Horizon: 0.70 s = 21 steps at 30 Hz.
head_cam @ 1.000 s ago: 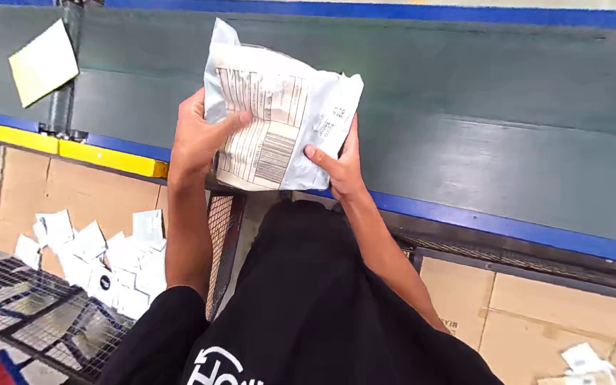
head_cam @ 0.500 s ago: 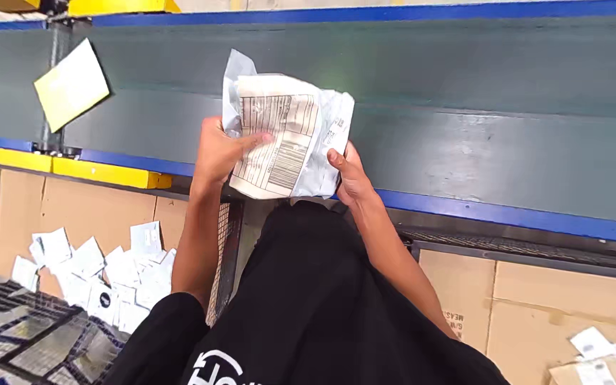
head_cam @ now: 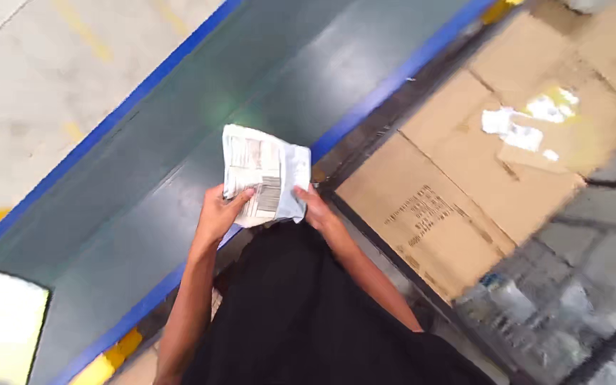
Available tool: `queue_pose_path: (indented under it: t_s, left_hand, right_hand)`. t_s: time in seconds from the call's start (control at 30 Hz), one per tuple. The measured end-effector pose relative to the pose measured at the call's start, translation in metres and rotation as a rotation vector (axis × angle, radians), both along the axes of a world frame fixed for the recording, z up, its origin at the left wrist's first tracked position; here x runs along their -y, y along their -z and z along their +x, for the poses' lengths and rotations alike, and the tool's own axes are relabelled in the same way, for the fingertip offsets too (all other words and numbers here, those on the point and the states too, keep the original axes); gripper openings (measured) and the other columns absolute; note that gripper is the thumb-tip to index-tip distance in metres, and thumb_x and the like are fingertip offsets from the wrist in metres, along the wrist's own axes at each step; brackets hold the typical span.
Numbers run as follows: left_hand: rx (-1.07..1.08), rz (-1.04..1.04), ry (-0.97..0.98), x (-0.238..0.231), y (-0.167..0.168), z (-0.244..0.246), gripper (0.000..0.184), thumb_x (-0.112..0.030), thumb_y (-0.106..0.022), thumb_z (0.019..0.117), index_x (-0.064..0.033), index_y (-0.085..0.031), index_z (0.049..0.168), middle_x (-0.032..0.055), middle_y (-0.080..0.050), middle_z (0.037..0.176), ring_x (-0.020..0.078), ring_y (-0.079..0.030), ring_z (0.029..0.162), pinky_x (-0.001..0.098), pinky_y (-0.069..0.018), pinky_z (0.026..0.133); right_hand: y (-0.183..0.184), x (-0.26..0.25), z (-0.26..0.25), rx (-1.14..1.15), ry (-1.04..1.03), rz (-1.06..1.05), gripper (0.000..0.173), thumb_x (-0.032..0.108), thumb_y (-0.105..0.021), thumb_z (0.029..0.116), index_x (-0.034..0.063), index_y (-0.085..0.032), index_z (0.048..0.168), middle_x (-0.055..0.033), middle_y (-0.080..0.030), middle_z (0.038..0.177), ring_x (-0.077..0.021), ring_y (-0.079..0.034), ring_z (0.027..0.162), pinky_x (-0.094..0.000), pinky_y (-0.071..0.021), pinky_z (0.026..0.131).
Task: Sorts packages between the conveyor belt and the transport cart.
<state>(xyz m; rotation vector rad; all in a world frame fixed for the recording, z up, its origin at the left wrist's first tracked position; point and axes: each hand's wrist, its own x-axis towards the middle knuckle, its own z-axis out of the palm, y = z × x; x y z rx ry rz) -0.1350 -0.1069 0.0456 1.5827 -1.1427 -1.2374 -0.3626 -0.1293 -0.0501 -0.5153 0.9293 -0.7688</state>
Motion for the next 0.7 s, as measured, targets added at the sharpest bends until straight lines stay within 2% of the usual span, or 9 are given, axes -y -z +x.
queue_pose_path:
  t_s: [0.07, 0.13, 0.2, 0.27, 0.4, 0.53, 0.6, 0.67, 0.7]
  left_hand:
    - [0.032, 0.042, 0.156, 0.038, 0.005, -0.044, 0.016, -0.013, -0.067, 0.0981, 0.0003, -0.070, 0.106, 0.0034, -0.076, 0.090, 0.0104, -0.074, 0.080, 0.0315, -0.0649, 0.076]
    - [0.060, 0.043, 0.328, 0.071, 0.020, -0.088, 0.020, -0.013, -0.064, 0.0989, 0.0020, -0.067, 0.112, 0.0049, -0.075, 0.094, 0.0094, -0.074, 0.083, 0.0304, -0.0644, 0.077]
    - [0.057, 0.063, 0.484, 0.096, 0.032, -0.131, 0.032, -0.013, -0.064, 0.0974, 0.0032, -0.060, 0.125, 0.0074, -0.073, 0.105, 0.0091, -0.073, 0.091, 0.0295, -0.0632, 0.083]
    - [0.028, 0.094, 0.601, 0.122, 0.038, -0.182, 0.050, -0.012, -0.065, 0.0961, 0.0023, -0.048, 0.141, 0.0110, -0.069, 0.120, 0.0117, -0.071, 0.102, 0.0311, -0.0617, 0.090]
    - [-0.059, 0.112, 0.716, 0.180, 0.044, -0.287, 0.070, -0.011, -0.067, 0.0961, -0.0030, -0.031, 0.155, 0.0150, -0.059, 0.137, 0.0168, -0.066, 0.116, 0.0359, -0.0591, 0.098]
    - [-0.138, 0.039, 0.788, 0.228, 0.066, -0.370, 0.072, -0.010, -0.063, 0.0992, -0.0042, -0.023, 0.159, 0.0167, -0.056, 0.142, 0.0185, -0.066, 0.119, 0.0369, -0.0586, 0.099]
    - [-0.112, -0.011, 0.849, 0.231, 0.086, -0.395, 0.073, -0.009, -0.059, 0.1004, -0.0021, -0.018, 0.161, 0.0187, -0.053, 0.147, 0.0186, -0.063, 0.125, 0.0375, -0.0551, 0.104]
    - [-0.086, -0.035, 0.875, 0.215, 0.111, -0.410, 0.069, -0.007, -0.054, 0.1011, 0.0001, -0.021, 0.160, 0.0199, -0.051, 0.149, 0.0191, -0.058, 0.131, 0.0386, -0.0504, 0.111]
    - [-0.052, -0.040, 0.875, 0.204, 0.128, -0.414, 0.067, -0.007, -0.053, 0.1005, 0.0004, -0.023, 0.160, 0.0204, -0.053, 0.148, 0.0210, -0.059, 0.131, 0.0415, -0.0500, 0.111]
  right_hand:
    - [0.010, -0.017, -0.041, 0.084, 0.079, 0.108, 0.052, 0.025, -0.053, 0.1026, 0.0098, -0.032, 0.147, -0.0061, -0.069, 0.112, -0.0177, -0.071, 0.097, -0.0394, -0.0617, 0.083]
    - [0.030, -0.032, -0.073, 0.192, 0.198, 0.167, 0.048, 0.024, -0.054, 0.1011, 0.0108, -0.037, 0.144, -0.0108, -0.070, 0.112, -0.0258, -0.072, 0.092, -0.0453, -0.0633, 0.073]
    - [0.044, -0.043, -0.101, 0.229, 0.348, 0.196, 0.047, 0.026, -0.057, 0.0984, 0.0168, -0.038, 0.141, -0.0053, -0.072, 0.107, -0.0190, -0.072, 0.084, -0.0354, -0.0611, 0.061]
    - [0.051, -0.039, -0.134, 0.228, 0.536, 0.200, 0.049, 0.026, -0.060, 0.0953, 0.0159, -0.039, 0.138, -0.0032, -0.072, 0.102, -0.0147, -0.071, 0.078, -0.0300, -0.0587, 0.056]
    - [0.052, 0.005, -0.219, 0.116, 0.824, 0.099, 0.043, 0.030, -0.061, 0.0949, 0.0094, -0.045, 0.129, -0.0043, -0.073, 0.096, -0.0164, -0.072, 0.077, -0.0346, -0.0614, 0.062]
    - [0.057, 0.063, -0.293, 0.109, 1.051, 0.061, 0.053, 0.035, -0.046, 0.1055, 0.0118, -0.028, 0.150, -0.0124, -0.065, 0.115, -0.0240, -0.070, 0.096, -0.0420, -0.0617, 0.078]
    - [0.071, 0.078, -0.298, 0.122, 1.199, 0.125, 0.048, 0.047, -0.039, 0.1080, 0.0134, -0.042, 0.142, -0.0076, -0.068, 0.109, -0.0183, -0.070, 0.091, -0.0372, -0.0602, 0.077]
    - [0.090, 0.076, -0.283, 0.248, 1.191, 0.150, 0.065, 0.064, -0.033, 0.1037, 0.0158, -0.042, 0.147, -0.0073, -0.065, 0.125, -0.0189, -0.066, 0.108, -0.0409, -0.0569, 0.089]
    - [0.094, 0.073, -0.272, 0.308, 1.186, 0.198, 0.070, 0.069, -0.032, 0.1010, 0.0173, -0.043, 0.147, -0.0075, -0.066, 0.128, -0.0195, -0.066, 0.111, -0.0415, -0.0573, 0.090]
